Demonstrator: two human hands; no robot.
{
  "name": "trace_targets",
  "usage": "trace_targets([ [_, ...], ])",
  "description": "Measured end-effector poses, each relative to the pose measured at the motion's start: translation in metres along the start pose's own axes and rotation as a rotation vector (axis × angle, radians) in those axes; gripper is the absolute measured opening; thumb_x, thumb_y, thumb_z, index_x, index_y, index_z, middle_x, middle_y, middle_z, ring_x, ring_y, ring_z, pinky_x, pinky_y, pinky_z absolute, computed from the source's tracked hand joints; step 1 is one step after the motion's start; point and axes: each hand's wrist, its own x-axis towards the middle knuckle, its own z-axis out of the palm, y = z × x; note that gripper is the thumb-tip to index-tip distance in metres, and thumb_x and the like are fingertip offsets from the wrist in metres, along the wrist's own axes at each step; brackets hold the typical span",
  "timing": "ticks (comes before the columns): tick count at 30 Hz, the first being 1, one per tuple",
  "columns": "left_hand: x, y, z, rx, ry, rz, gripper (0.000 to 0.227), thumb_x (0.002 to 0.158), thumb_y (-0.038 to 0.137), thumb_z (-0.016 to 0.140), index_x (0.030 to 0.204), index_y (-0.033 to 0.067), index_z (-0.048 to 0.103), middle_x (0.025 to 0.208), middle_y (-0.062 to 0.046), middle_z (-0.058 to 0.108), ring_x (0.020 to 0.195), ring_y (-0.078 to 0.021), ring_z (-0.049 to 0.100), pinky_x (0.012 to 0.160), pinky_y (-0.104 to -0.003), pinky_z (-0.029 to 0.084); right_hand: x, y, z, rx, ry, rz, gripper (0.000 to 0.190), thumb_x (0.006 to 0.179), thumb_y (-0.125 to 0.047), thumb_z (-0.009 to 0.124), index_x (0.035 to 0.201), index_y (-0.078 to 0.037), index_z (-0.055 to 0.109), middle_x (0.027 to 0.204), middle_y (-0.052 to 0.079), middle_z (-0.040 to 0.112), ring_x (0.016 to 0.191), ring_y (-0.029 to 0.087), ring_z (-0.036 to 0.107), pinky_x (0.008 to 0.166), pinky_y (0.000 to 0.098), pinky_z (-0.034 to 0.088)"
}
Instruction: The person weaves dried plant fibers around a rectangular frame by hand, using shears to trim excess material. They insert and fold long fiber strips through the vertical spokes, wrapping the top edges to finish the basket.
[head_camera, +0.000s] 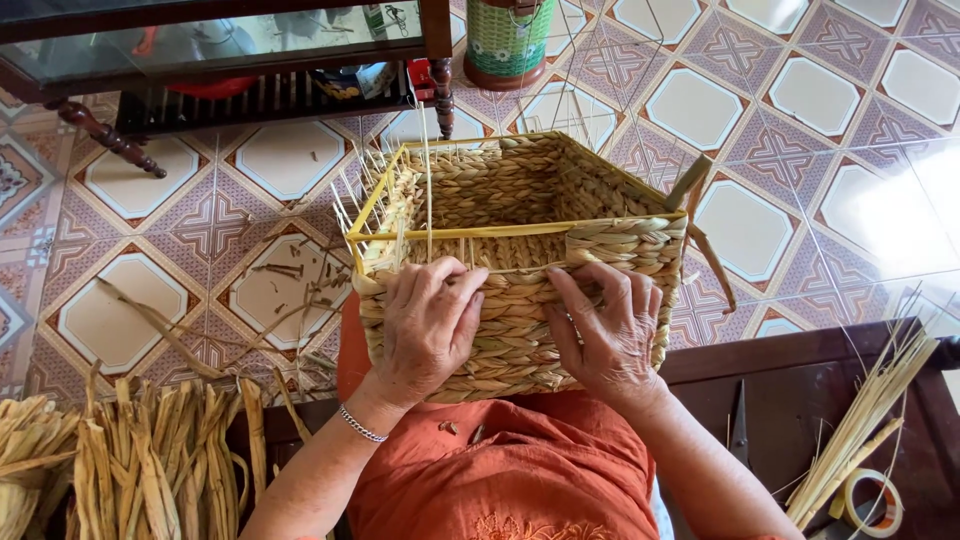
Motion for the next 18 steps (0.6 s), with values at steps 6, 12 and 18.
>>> trace_targets([
  [6, -0.014, -0.008, -0.032, 0.142, 0.159, -0.052, 0.025, 0.096, 0.012, 0.073, 0.119, 0.0097, 0.065, 0.123, -0.002, 0.058, 0.107, -0.0219, 0.059, 0.094, -0.040, 0.046, 0.001, 0.003, -0.001, -0.015, 0.014, -0.048, 0.047, 0.086, -0.018, 0.082, 0.131, -0.015, 0.068, 0.119, 0.009, 0.056, 0.103, 0.029, 0.051, 0.091, 0.0440, 0.037],
  [12, -0.038, -0.038, -0.027, -0.297, 0.168, -0.442, 0.036, 0.105, 0.029, 0.066, 0.122, -0.0004, 0.055, 0.127, -0.012, 0.052, 0.108, -0.0212, 0.059, 0.087, -0.032, 0.058, 0.026, -0.021, 0.009, 0.093, 0.050, -0.073, 0.037, 0.092, -0.008, 0.078, 0.128, -0.006, 0.068, 0.124, 0.010, 0.068, 0.112, 0.030, 0.058, 0.100, 0.0438, 0.039],
  [18, -0.020, -0.063, -0.016, -0.031, 0.240, -0.239, 0.034, 0.101, 0.036, 0.071, 0.106, 0.0049, 0.057, 0.117, -0.011, 0.054, 0.102, -0.0242, 0.056, 0.089, -0.036, 0.054, 0.040, -0.030, 0.033, -0.054, -0.022, -0.024, 0.034, 0.094, -0.019, 0.078, 0.125, -0.007, 0.073, 0.103, 0.002, 0.073, 0.104, 0.024, 0.058, 0.097, 0.0429, 0.033],
])
